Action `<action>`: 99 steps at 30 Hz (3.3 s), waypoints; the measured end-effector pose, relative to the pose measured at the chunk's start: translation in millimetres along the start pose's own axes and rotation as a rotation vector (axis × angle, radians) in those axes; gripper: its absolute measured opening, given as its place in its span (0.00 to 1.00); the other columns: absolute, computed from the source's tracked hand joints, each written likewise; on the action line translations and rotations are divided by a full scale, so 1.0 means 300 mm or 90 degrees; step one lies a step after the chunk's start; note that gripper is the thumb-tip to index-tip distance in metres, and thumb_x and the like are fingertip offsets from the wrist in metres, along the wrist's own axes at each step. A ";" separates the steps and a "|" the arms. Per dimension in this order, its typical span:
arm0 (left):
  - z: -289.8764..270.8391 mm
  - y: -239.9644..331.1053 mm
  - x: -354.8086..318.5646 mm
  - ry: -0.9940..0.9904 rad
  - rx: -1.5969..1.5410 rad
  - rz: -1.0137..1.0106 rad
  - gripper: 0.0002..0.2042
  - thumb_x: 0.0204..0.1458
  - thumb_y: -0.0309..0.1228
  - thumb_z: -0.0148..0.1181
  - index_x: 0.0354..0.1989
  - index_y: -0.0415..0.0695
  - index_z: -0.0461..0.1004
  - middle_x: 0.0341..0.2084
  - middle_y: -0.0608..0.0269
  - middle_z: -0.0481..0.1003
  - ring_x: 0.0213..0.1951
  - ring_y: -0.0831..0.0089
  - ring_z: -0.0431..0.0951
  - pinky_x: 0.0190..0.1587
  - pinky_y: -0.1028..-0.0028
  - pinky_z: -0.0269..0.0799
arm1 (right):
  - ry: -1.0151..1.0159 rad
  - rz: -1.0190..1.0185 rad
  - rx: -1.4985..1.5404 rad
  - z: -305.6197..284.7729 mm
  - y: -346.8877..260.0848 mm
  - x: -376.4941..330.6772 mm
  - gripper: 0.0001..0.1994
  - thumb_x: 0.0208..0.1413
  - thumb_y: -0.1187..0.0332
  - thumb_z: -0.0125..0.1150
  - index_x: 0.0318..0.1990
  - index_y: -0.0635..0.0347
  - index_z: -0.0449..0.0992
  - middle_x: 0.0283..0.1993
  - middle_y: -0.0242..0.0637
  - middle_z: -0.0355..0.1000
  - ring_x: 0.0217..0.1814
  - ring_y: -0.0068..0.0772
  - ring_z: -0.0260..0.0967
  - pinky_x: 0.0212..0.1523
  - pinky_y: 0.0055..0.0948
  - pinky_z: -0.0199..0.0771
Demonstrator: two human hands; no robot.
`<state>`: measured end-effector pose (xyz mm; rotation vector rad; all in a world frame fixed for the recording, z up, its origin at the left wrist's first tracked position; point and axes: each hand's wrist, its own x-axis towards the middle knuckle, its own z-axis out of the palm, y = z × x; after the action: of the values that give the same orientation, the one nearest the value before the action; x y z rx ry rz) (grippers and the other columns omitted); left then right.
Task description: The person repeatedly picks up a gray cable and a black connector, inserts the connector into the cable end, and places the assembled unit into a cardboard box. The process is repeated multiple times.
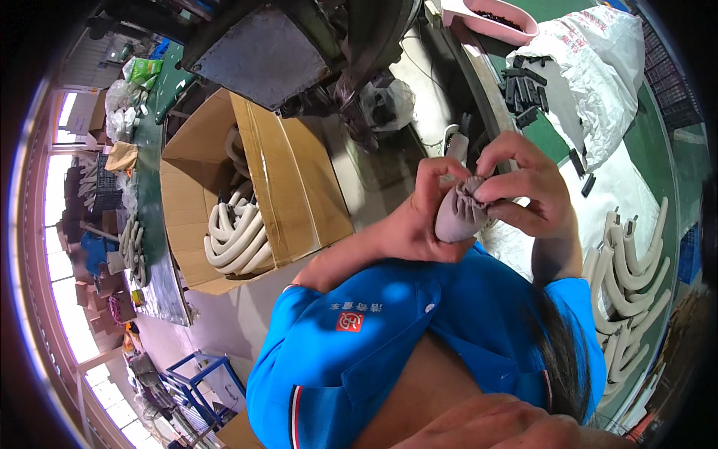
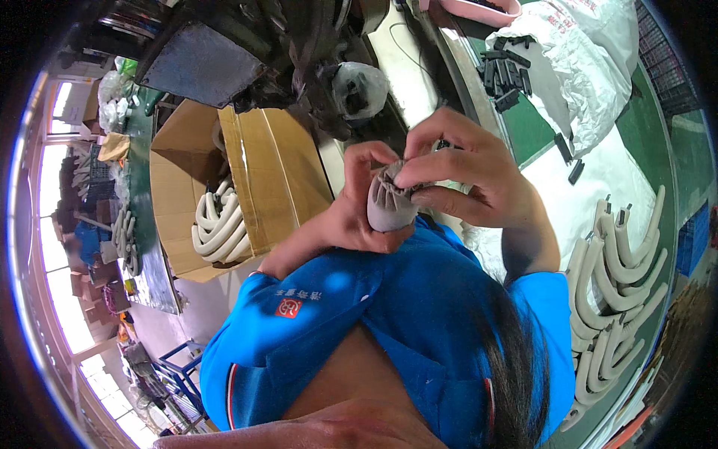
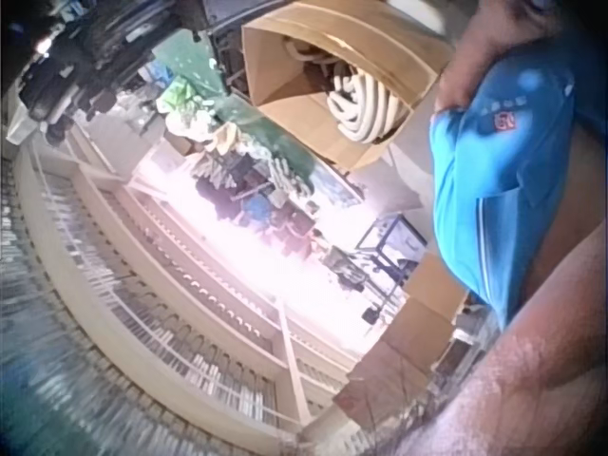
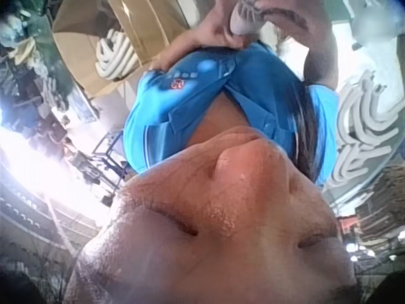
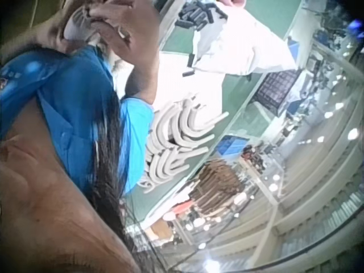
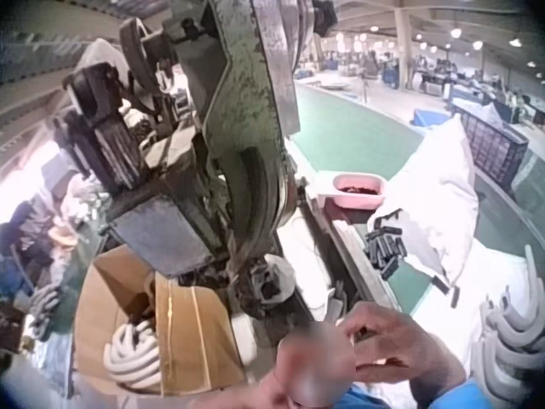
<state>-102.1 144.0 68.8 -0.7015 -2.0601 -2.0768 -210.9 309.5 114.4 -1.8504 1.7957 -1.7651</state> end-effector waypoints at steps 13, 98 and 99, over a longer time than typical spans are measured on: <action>-0.013 0.007 -0.061 -0.041 0.063 -0.160 0.35 0.38 0.23 0.64 0.57 0.43 0.53 0.37 0.50 0.73 0.38 0.60 0.77 0.40 0.67 0.71 | -0.128 0.080 -0.184 -0.017 -0.047 -0.062 0.16 0.39 0.65 0.70 0.34 0.56 0.70 0.29 0.35 0.67 0.32 0.37 0.69 0.54 0.47 0.68; -0.145 -0.014 -0.242 0.100 0.340 -0.395 0.18 0.40 0.28 0.64 0.41 0.41 0.70 0.25 0.52 0.74 0.27 0.63 0.77 0.32 0.69 0.71 | -0.042 0.315 0.235 0.070 0.233 -0.128 0.14 0.57 0.69 0.55 0.50 0.61 0.72 0.32 0.31 0.68 0.30 0.19 0.59 0.31 0.19 0.58; -0.147 -0.009 -0.249 0.104 0.346 -0.401 0.17 0.40 0.28 0.64 0.41 0.42 0.70 0.24 0.52 0.74 0.27 0.63 0.77 0.32 0.69 0.71 | -0.033 0.267 0.186 0.079 0.238 -0.116 0.13 0.58 0.69 0.55 0.50 0.62 0.72 0.31 0.31 0.67 0.29 0.19 0.58 0.30 0.20 0.57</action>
<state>-47.4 84.2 37.5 0.2217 -2.7950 -1.5625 -232.1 294.1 35.9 -1.2875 1.6456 -1.6886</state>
